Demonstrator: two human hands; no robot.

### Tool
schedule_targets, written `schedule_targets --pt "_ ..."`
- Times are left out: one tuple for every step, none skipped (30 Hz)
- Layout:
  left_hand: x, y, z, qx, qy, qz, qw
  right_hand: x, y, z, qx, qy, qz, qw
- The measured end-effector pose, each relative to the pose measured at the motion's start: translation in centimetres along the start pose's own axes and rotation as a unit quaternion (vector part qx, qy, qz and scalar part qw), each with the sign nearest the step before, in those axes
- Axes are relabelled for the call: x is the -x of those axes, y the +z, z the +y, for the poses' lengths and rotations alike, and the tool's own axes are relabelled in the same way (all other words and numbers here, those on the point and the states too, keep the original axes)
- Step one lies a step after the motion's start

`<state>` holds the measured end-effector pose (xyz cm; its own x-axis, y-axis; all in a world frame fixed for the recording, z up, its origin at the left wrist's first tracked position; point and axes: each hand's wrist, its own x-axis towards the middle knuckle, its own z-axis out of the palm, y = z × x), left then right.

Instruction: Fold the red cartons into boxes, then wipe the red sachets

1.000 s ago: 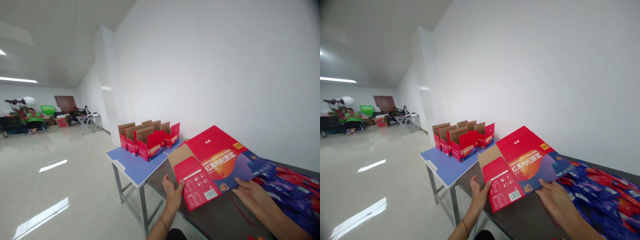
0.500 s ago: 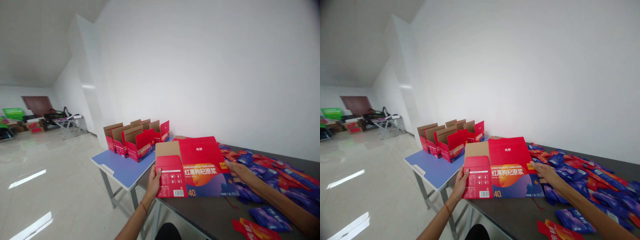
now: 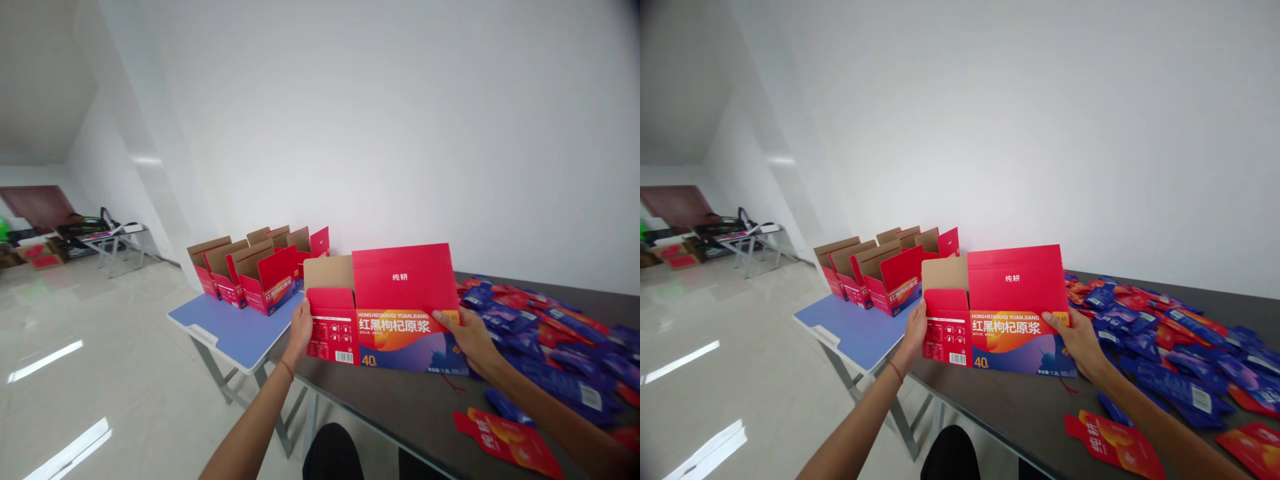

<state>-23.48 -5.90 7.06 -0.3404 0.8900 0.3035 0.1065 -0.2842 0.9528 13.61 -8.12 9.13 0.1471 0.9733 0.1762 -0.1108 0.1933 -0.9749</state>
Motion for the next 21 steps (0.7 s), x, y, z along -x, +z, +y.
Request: schedule_targets --pt "0.0 0.2 -0.2 0.014 -0.016 0.001 1.000 0.0 0.1 -0.2 0.002 -0.032 0.015 0.999" --pt "0.0 0.3 -0.4 0.013 -0.019 0.003 1.000 0.0 0.1 -0.4 0.015 -0.062 0.027 0.998" --pt "0.1 0.4 -0.6 -0.002 -0.008 0.007 1.000 -0.1 0.1 -0.6 0.034 -0.083 0.033 0.995" --pt "0.3 0.5 -0.7 -0.025 0.013 0.009 1.000 -0.2 0.0 -0.6 0.050 -0.091 0.035 0.994" --pt "0.4 0.5 -0.7 -0.053 0.038 0.014 0.998 -0.2 0.0 -0.7 0.056 -0.080 0.035 0.995" --pt "0.6 0.5 -0.7 -0.080 0.061 0.022 0.995 -0.3 -0.1 -0.6 0.046 -0.051 0.031 0.997" --pt "0.8 0.5 -0.7 -0.104 0.077 0.034 0.991 -0.3 -0.1 -0.6 0.020 -0.009 0.026 0.999" --pt "0.9 0.5 -0.6 -0.124 0.086 0.049 0.987 -0.2 -0.1 -0.4 -0.013 0.036 0.021 0.999" --pt "1.0 0.6 -0.5 -0.140 0.090 0.064 0.984 -0.2 0.0 -0.3 -0.041 0.074 0.021 0.996" --pt "1.0 0.7 -0.5 -0.152 0.091 0.078 0.981 -0.1 0.0 -0.1 -0.058 0.100 0.027 0.993" --pt "1.0 0.8 -0.4 -0.163 0.091 0.091 0.978 0.1 0.1 0.1 -0.064 0.107 0.035 0.992" --pt "1.0 0.9 -0.3 -0.171 0.092 0.101 0.976 0.2 0.2 0.4 -0.063 0.099 0.044 0.992" --pt "0.9 1.0 -0.3 -0.178 0.094 0.106 0.974 0.3 0.2 0.6 -0.058 0.082 0.054 0.993" --pt "0.9 1.1 -0.2 -0.182 0.095 0.109 0.973 0.5 0.3 0.9 -0.049 0.065 0.061 0.995" --pt "0.8 1.2 -0.2 -0.184 0.097 0.108 0.972 0.6 0.3 1.2 -0.037 0.048 0.066 0.996" --pt "0.8 1.3 -0.2 -0.183 0.100 0.106 0.972 0.7 0.3 1.5 -0.021 0.032 0.073 0.997" --pt "0.8 1.4 -0.2 -0.180 0.104 0.105 0.973 0.8 0.4 1.8 -0.001 0.020 0.081 0.996" --pt "0.8 1.5 -0.3 -0.174 0.107 0.103 0.974 0.8 0.4 2.0 0.023 0.010 0.091 0.996" --pt "0.9 1.6 -0.4 -0.166 0.110 0.101 0.975 0.9 0.4 2.2 0.050 0.000 0.101 0.994" --pt "1.0 1.6 -0.6 -0.157 0.109 0.099 0.976 1.0 0.5 2.3 0.076 -0.011 0.108 0.991" --pt "1.1 1.7 -0.7 -0.146 0.107 0.096 0.979 1.1 0.6 2.4 0.099 -0.021 0.114 0.988"
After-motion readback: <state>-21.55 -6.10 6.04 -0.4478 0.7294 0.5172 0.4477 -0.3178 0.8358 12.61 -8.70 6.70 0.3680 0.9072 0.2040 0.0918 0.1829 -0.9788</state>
